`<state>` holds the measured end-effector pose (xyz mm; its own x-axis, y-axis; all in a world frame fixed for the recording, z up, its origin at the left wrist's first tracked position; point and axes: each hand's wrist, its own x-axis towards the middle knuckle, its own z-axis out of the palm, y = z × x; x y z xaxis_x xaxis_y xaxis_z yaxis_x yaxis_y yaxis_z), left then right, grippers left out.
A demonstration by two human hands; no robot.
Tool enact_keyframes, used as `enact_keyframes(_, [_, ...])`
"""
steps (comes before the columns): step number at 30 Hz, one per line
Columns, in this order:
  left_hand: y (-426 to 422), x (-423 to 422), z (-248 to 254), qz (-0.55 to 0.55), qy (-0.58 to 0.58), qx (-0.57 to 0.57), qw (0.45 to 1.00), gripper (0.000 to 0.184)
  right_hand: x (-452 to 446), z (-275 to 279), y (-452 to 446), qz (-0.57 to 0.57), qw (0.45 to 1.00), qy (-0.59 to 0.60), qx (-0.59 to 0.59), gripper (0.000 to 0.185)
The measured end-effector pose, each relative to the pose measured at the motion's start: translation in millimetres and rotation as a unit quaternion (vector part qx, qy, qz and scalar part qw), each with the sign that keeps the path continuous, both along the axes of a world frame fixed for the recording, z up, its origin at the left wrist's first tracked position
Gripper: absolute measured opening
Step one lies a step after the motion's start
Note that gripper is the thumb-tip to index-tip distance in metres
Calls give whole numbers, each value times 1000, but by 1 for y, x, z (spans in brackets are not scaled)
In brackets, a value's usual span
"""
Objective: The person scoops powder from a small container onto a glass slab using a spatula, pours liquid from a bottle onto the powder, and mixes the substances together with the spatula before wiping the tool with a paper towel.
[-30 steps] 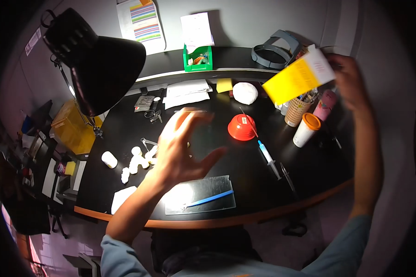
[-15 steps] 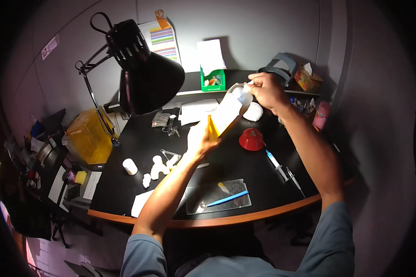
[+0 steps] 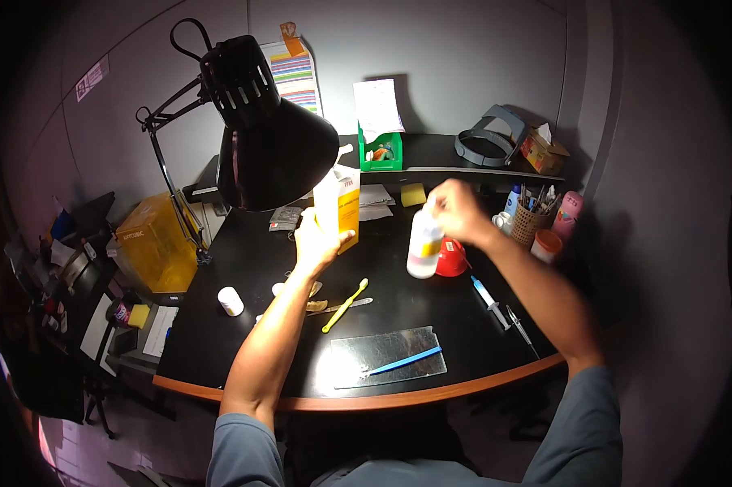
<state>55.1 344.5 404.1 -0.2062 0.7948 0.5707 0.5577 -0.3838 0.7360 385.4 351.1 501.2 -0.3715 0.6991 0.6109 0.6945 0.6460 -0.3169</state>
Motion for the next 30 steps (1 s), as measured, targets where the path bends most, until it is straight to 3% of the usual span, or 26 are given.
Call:
enact_keyframes(3, [-17,12,15,-69,-53,-41,995,74,-21,-31,-23,-21,996,-15,-86,6])
enact_keyframes(4, [-17,16,13,-98,-86,-45,990,74,-27,-39,-34,10,999,45,-20,13])
enact_keyframes(7, [-23,32,24,-81,-39,-33,995,72,-36,-45,-47,0,1000,6,-31,11])
enact_keyframes(10, [-30,50,44,-127,-32,-18,991,70,-40,-37,-55,-27,996,-69,-56,21])
enact_keyframes(12, [-31,65,50,-126,-52,-5,991,67,-36,-14,-76,-27,997,-44,-54,28])
enact_keyframes(14, [-39,77,64,-146,-25,48,988,65,-31,-1,-82,-70,995,57,49,34])
enact_keyframes(16, [-53,98,80,-224,-71,88,968,65,-12,20,-81,-66,982,118,135,60])
enact_keyframes(17, [-61,110,90,-255,-88,102,958,67,-4,40,-91,-89,981,119,126,69])
enact_keyframes(18, [-62,120,96,-285,-106,115,946,69,8,60,-96,-40,984,144,93,73])
enact_keyframes(20, [-42,144,101,-234,4,146,961,74,27,92,-107,20,983,183,-8,92])
enact_keyframes(22, [-53,170,122,-181,90,200,959,75,50,109,-104,17,987,161,-4,96])
enact_keyframes(23, [-57,181,130,-168,97,193,962,75,59,115,-106,-38,988,149,21,93])
enact_keyframes(24, [-52,190,133,-198,99,151,963,92,76,112,-89,-57,984,140,91,90])
enact_keyframes(26, [-57,201,134,-112,217,277,929,113,106,122,-84,-15,975,203,93,88])
enact_keyframes(27, [-65,197,135,-159,215,255,929,127,126,129,-81,-22,967,241,84,86])
enact_keyframes(28, [-73,187,135,-176,240,305,905,125,150,137,-76,-29,957,278,77,85])
enact_keyframes(29, [-92,174,142,-187,274,304,893,118,181,146,-69,-124,954,253,108,83])
enact_keyframes(30, [-110,154,145,-199,306,312,877,107,199,148,-74,-113,933,318,122,86])
